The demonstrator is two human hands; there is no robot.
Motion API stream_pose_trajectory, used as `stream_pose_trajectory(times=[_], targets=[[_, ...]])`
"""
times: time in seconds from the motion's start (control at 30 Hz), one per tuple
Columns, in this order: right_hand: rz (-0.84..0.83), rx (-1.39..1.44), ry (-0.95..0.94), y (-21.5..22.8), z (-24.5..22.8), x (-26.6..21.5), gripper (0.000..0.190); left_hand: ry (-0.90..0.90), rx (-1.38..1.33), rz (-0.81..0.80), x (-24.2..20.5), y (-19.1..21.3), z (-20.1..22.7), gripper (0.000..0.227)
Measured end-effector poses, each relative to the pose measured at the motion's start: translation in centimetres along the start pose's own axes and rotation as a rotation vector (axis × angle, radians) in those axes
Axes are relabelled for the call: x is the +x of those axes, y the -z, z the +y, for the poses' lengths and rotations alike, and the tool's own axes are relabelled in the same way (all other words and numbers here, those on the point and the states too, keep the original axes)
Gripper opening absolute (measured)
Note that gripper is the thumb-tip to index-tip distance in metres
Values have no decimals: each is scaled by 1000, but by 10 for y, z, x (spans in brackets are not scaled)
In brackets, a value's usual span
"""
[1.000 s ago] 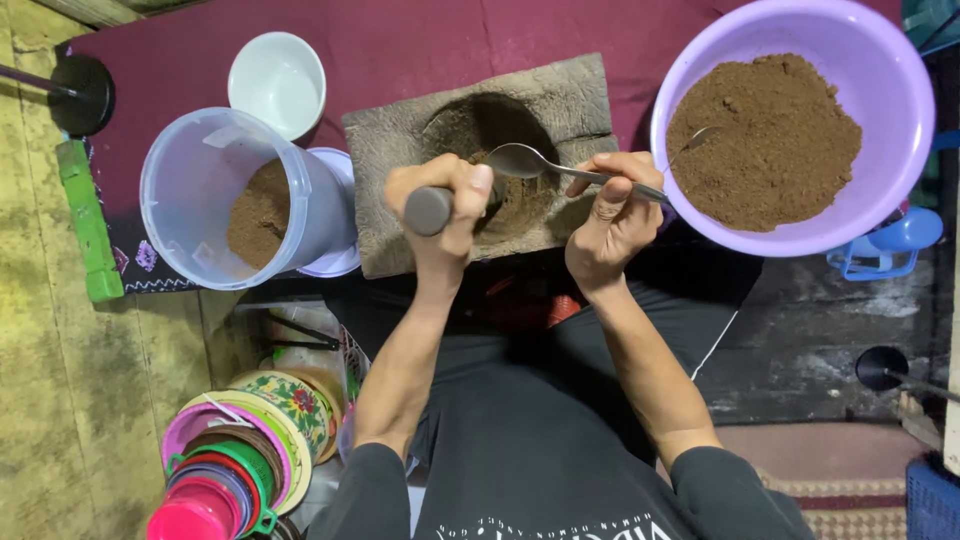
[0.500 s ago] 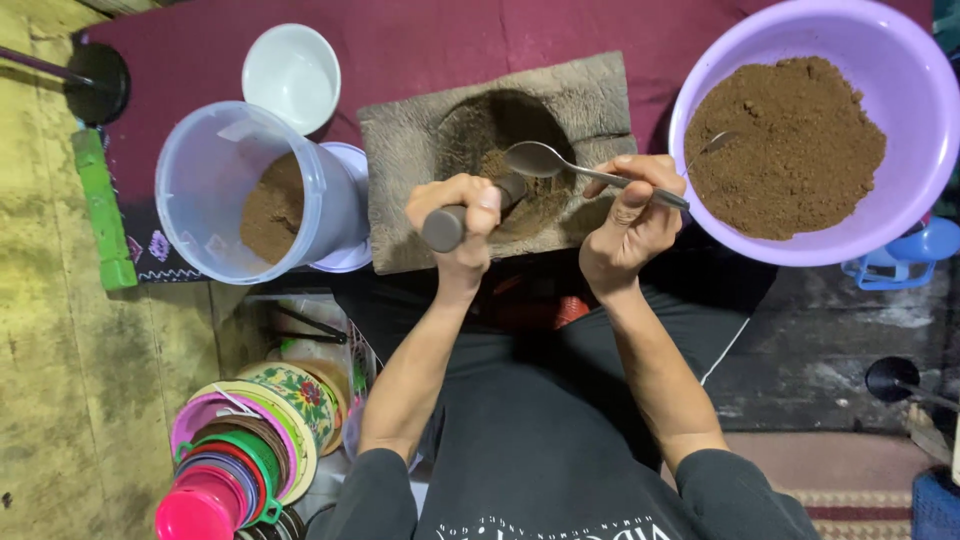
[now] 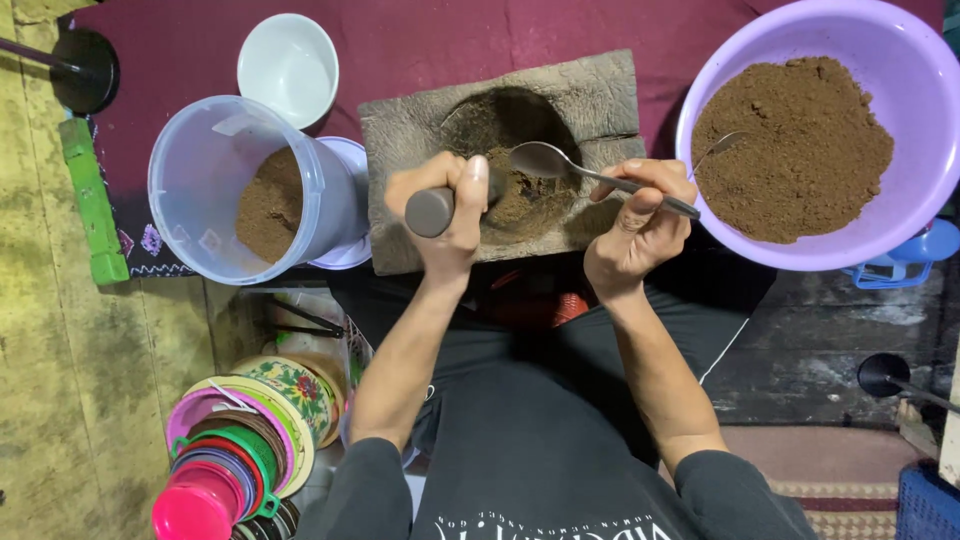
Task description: Grinding and transferring brown powder using a wooden mortar, pestle, and a spoon
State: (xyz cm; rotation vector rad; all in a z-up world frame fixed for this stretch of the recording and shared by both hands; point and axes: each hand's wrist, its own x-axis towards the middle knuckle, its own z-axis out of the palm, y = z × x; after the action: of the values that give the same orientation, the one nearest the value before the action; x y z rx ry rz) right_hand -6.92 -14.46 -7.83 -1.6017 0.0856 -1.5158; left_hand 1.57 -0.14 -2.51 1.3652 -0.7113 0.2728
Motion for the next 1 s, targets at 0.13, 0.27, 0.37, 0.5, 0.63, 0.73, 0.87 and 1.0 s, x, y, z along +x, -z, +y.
stream_pose_trajectory(times=[0.13, 0.27, 0.37, 0.5, 0.63, 0.73, 0.87, 1.0], targets=[[-11, -9, 6, 1, 0, 2, 42, 51, 64, 86, -22, -16, -16, 44], [-36, -7, 0, -1, -8, 6, 41, 39, 85, 30, -16, -21, -3, 46], [-29, 4, 27, -1, -5, 6, 41, 72, -32, 83, -9, -18, -13, 41], [-21, 4, -1, 3, -7, -1, 39, 33, -238, 110, 3, -12, 6, 45], [5, 16, 10, -6, -3, 4, 41, -26, -271, 117, 17, -15, 19, 46], [14, -4, 8, -2, -4, 2, 40, 22, -140, 172, 2, -28, -5, 43], [-1, 20, -6, 1, -4, 0, 40, 125, -61, 212, -11, -27, -5, 47], [-11, -17, 37, -1, -1, 4, 42, 122, -43, 158, -12, -17, -1, 47]])
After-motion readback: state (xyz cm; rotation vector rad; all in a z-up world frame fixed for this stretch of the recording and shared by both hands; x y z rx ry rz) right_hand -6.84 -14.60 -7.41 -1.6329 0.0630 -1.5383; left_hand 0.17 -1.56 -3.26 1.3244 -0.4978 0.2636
